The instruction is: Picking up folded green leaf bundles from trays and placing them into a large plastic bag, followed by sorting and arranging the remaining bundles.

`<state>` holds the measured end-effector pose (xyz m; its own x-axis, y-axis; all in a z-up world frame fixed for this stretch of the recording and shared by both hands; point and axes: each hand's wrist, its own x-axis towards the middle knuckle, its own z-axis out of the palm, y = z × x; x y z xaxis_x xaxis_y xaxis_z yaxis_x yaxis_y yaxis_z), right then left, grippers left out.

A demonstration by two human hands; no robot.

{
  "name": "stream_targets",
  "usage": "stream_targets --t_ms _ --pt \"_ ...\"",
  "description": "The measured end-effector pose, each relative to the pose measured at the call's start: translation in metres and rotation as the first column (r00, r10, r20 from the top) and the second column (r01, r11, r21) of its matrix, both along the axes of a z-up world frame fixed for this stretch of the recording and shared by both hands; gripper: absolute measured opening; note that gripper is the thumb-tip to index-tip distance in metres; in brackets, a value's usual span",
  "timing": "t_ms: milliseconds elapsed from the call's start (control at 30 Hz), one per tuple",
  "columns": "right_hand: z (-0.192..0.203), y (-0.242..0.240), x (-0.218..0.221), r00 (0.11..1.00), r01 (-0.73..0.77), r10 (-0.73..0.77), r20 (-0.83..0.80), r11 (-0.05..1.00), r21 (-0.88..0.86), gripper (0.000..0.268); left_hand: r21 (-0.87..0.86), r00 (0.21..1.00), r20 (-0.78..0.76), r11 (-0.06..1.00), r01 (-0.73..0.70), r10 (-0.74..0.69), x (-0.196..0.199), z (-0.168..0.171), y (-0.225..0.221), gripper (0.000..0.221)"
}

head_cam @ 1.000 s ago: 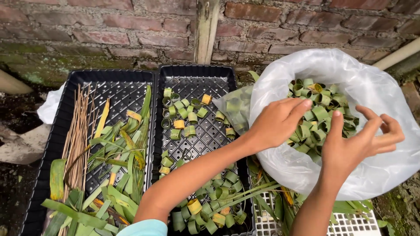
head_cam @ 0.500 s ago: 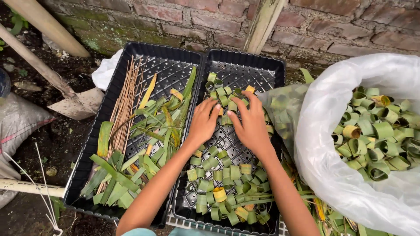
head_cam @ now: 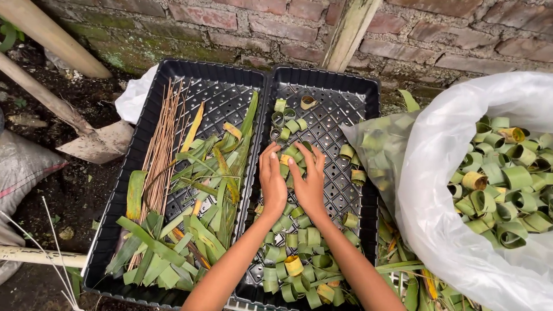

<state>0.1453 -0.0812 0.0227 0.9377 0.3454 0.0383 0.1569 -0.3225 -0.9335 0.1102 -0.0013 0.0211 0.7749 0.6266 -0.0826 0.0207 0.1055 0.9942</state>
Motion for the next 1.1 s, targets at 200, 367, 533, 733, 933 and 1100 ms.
stream_targets --t_ms 200,367,533,733,933,1100 --pt "-0.013 0.01 -0.004 0.983 0.103 -0.064 -0.173 0.969 0.226 0.051 -0.111 0.987 0.019 0.982 -0.156 0.159 0.005 -0.031 -0.019 0.033" --pt "-0.009 0.014 -0.006 0.965 0.148 -0.059 -0.257 0.929 0.339 0.05 -0.227 0.967 -0.019 0.941 -0.25 0.252 0.013 -0.045 -0.022 0.03" --pt "-0.021 0.014 -0.003 0.927 0.256 -0.074 -0.367 0.84 0.478 0.046 -0.299 0.961 0.022 0.919 -0.258 0.277 0.013 -0.031 -0.027 0.029" --pt "-0.022 -0.003 -0.004 0.925 0.305 -0.054 -0.376 0.695 0.651 0.04 -0.401 0.959 0.099 0.892 -0.208 0.267 -0.001 0.026 -0.042 0.032" --pt "0.045 -0.037 -0.021 0.945 0.32 -0.151 -0.289 0.603 0.73 0.039 -0.324 0.926 0.333 0.944 -0.066 0.179 -0.015 0.099 -0.072 0.034" --pt "0.073 -0.089 -0.027 0.912 0.317 -0.404 -0.072 0.581 0.75 0.037 -0.014 0.752 0.646 0.983 0.183 -0.131 -0.017 0.144 -0.11 0.037"
